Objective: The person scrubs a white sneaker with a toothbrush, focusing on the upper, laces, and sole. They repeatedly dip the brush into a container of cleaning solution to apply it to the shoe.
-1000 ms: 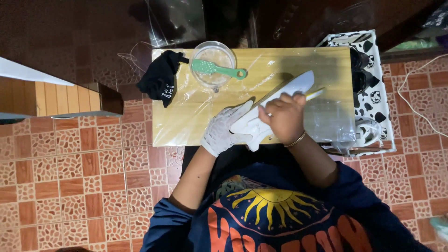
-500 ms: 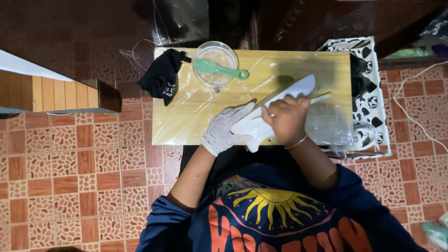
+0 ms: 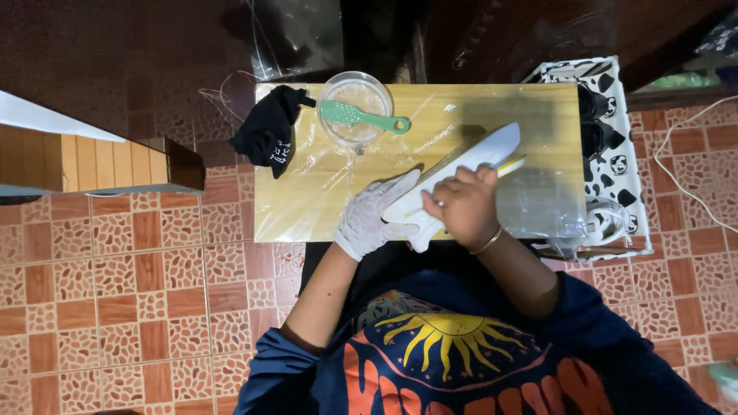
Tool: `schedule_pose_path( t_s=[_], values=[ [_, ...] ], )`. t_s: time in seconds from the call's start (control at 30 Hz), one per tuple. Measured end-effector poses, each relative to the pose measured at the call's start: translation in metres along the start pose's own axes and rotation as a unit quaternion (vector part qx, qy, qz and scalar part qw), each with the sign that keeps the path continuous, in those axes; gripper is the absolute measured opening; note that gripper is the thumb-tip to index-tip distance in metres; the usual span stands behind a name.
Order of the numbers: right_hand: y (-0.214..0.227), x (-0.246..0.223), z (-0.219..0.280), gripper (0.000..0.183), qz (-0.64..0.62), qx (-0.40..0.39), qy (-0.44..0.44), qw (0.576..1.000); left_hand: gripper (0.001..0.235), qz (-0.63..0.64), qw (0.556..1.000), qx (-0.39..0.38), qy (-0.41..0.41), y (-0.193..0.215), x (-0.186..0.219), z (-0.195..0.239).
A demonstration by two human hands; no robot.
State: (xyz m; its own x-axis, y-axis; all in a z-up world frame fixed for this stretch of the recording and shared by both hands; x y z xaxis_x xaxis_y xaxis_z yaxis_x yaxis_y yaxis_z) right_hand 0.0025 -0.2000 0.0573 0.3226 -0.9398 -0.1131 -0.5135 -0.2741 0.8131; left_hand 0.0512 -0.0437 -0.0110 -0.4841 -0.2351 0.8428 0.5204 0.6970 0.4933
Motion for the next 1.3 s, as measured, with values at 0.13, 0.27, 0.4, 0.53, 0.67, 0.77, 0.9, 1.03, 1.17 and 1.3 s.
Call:
schedule_pose_path(
  t_s=[0.13, 0.27, 0.4, 0.53, 0.67, 0.77, 0.9, 1.03, 1.17, 1.3],
  values=[
    [0.006, 0.045, 0.003, 0.043, 0.072, 0.024, 0.005, 0.997, 0.101, 0.021, 1.0, 0.008, -0.003, 0.001, 0.002, 0.0],
    [0.009, 0.013, -0.005, 0.04, 0.041, 0.014, -0.011, 0.999, 0.1, -0.007, 1.0, -0.002, 0.007, -0.001, 0.007, -0.003],
    [0.0, 0.036, -0.002, 0.037, 0.052, -0.009, -0.012, 0.999, 0.1, 0.005, 1.0, -0.002, 0.015, 0.0, 0.001, -0.001],
    [0.017, 0.066, -0.001, 0.053, 0.095, 0.028, -0.055, 0.994, 0.099, 0.015, 1.0, 0.005, 0.006, 0.005, 0.011, -0.004],
    [0.008, 0.028, 0.002, 0.039, 0.045, -0.008, -0.023, 0.999, 0.1, 0.035, 0.999, -0.007, 0.015, -0.001, 0.006, -0.004],
    [0.0, 0.056, 0.008, 0.039, 0.047, -0.002, -0.015, 0.999, 0.1, 0.038, 0.999, -0.008, 0.018, 0.004, 0.007, -0.006],
    [0.012, 0.091, 0.012, 0.041, 0.074, 0.02, -0.068, 0.995, 0.099, 0.033, 0.999, -0.013, 0.018, 0.006, 0.018, -0.007],
    [0.002, 0.038, 0.004, 0.036, 0.042, -0.01, -0.049, 0.998, 0.099, 0.047, 0.999, -0.014, 0.004, 0.002, 0.008, -0.007],
    [0.003, 0.07, 0.012, 0.038, 0.045, -0.011, -0.055, 0.997, 0.101, 0.015, 1.0, -0.004, 0.019, 0.006, 0.012, -0.004],
    [0.01, 0.12, 0.016, 0.04, 0.13, 0.027, -0.096, 0.986, 0.099, 0.022, 1.0, -0.006, 0.011, 0.004, 0.015, -0.007]
  ],
)
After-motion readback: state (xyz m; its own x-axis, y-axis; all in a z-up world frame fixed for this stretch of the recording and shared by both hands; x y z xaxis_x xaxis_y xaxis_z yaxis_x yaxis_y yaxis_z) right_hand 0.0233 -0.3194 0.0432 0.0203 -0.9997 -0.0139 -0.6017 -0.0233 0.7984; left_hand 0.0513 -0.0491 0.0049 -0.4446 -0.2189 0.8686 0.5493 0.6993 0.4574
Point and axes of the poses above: each hand's wrist, its own z-axis away from the middle knuckle, its own y-axis out of the back of the hand, x = y × z, the point moved 7 cm from there along -z, towards the middle knuckle, and after that the axes turned 2 degrees about -x, right-handed, at the moved point
